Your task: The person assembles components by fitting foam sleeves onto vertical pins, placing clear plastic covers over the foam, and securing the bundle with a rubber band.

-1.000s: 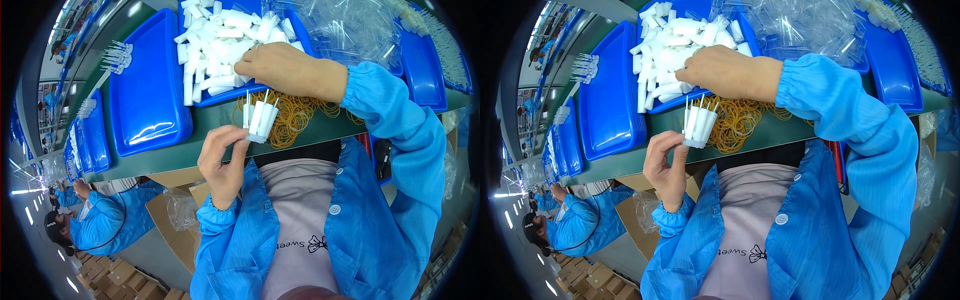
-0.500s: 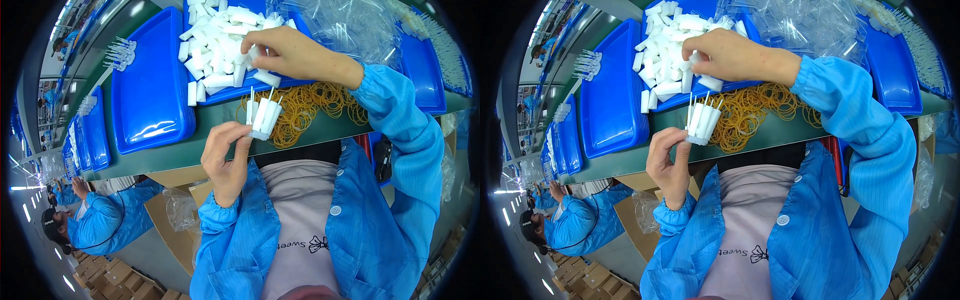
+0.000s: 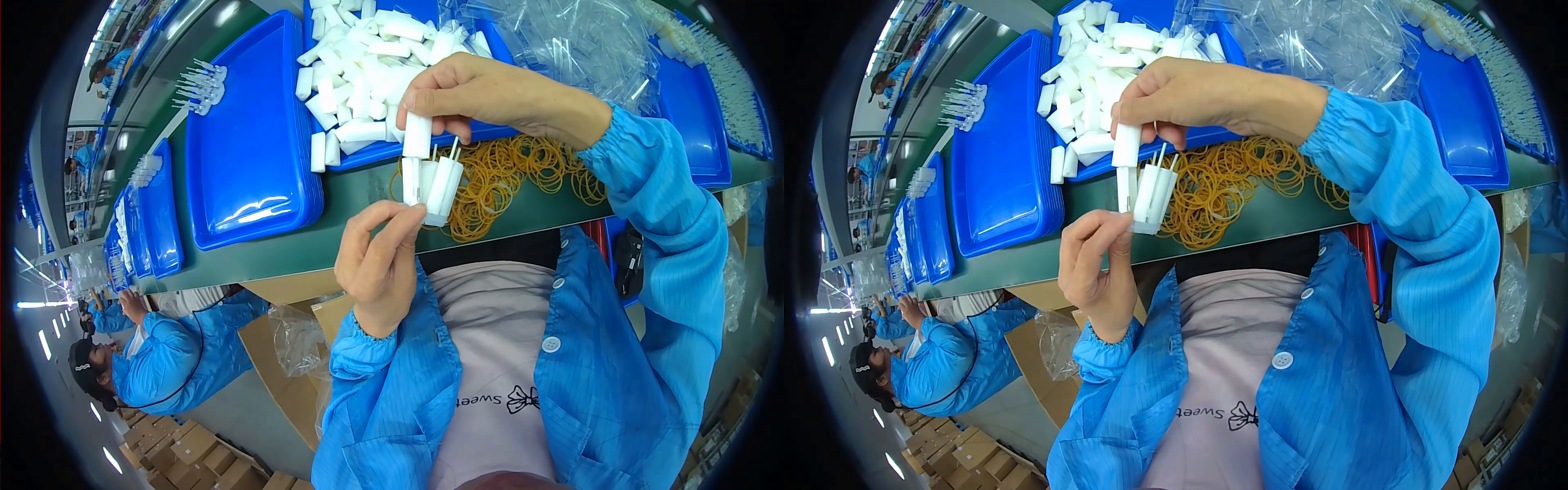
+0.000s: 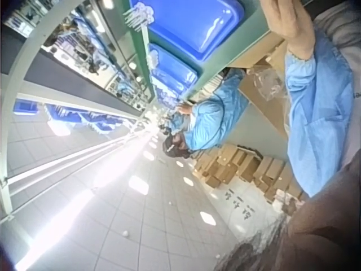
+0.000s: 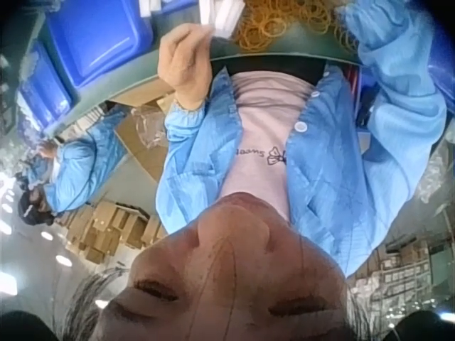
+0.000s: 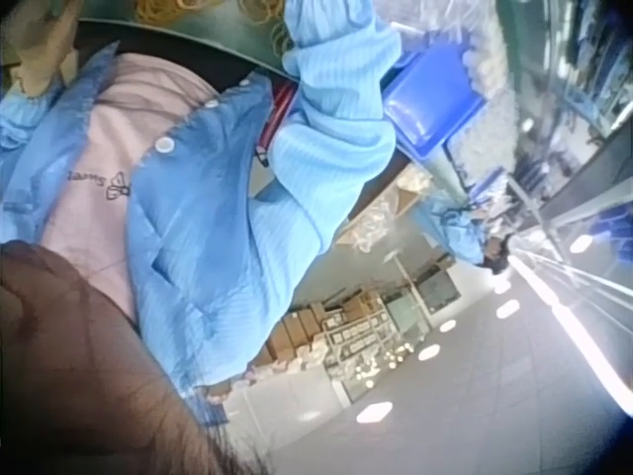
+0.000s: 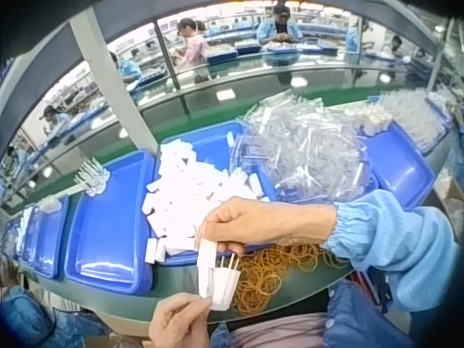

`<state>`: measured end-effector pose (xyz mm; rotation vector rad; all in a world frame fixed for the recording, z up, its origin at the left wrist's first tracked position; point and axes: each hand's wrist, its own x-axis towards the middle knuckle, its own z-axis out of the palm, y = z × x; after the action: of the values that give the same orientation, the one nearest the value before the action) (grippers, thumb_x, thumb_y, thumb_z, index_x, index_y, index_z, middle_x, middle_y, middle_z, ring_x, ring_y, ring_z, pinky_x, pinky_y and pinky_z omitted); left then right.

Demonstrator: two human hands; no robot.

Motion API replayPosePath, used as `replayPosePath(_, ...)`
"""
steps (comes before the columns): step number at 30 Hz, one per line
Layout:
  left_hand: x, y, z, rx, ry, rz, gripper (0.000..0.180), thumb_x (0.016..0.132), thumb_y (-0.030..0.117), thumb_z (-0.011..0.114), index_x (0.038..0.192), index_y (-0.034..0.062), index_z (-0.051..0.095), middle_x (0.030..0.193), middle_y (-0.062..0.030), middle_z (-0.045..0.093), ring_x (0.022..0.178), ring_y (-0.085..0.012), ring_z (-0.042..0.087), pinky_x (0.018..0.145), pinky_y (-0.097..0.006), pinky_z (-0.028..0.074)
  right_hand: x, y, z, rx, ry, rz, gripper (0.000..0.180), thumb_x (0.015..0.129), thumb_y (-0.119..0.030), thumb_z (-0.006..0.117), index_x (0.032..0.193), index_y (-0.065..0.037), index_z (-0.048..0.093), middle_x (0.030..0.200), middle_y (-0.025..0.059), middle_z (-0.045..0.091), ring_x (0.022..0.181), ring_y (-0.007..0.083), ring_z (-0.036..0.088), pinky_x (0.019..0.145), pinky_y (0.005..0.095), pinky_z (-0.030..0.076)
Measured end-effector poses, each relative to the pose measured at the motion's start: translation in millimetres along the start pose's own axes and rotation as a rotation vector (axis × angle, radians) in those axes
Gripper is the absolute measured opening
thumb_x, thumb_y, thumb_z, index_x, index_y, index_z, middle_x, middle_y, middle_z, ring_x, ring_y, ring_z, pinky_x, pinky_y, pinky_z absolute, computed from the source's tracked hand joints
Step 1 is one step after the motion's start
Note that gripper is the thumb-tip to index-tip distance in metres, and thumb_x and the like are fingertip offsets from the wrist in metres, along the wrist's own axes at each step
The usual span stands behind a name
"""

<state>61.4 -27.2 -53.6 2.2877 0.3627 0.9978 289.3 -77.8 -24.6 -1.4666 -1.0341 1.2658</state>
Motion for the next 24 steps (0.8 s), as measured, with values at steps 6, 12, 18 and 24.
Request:
replayPosePath(6, -5, -4, -3, 0.049, 0.03, 0.093, 0.04, 0.058, -0.011, 0.068, 0.094, 0.0077, 0.071, 0.088, -0.0091, 0.063, 0.077, -0.0241, 0.061, 0.066, -0.031, 0.05, -6, -6, -11, -0.197, -0.032, -0.187, 0.025, 0.088, -0.026, 0.061, 0.098, -0.003, 0.068, 0.08, 0.0012, 0.064, 0.069, 0.0058, 0.057, 0.064, 0.0187, 0.044)
replayPosePath(12, -4, -4, -5, 0.085, 0.001, 0.131, 0.038, 0.059, -0.012, 0.069, 0.091, 0.0077, 0.071, 0.089, -0.0096, 0.062, 0.079, -0.0244, 0.061, 0.068, -0.031, 0.05, -20, -7, 17, -0.055, -0.084, -0.085, 0.021, 0.085, -0.024, 0.065, 0.084, -0.003, 0.066, 0.08, 0.0018, 0.064, 0.079, 0.0071, 0.058, 0.072, 0.0241, 0.045)
replayPosePath(18, -13, -5, -3, -0.083, 0.218, 0.059, 0.034, 0.071, -0.002, 0.074, 0.102, 0.003, 0.064, 0.098, -0.0121, 0.058, 0.082, -0.0238, 0.06, 0.07, -0.031, 0.05, -44, -17, 36, -0.262, 0.097, -0.301, 0.016, 0.082, -0.015, 0.065, 0.081, 0.0, 0.063, 0.076, 0.0051, 0.063, 0.072, 0.0108, 0.058, 0.067, 0.0265, 0.046)
replayPosePath(24, -2, 2, 3, -1.125, -0.343, -0.548, 0.107, 0.065, 0.016, 0.083, 0.146, 0.0054, 0.013, 0.14, -0.0159, 0.034, 0.12, -0.0285, 0.047, 0.098, -0.039, 0.042, -58, -15, 51, -0.459, 0.062, -0.351, 0.009, 0.077, -0.009, 0.064, 0.08, -0.002, 0.06, 0.076, 0.0087, 0.061, 0.072, 0.0227, 0.06, 0.063, 0.0318, 0.046)
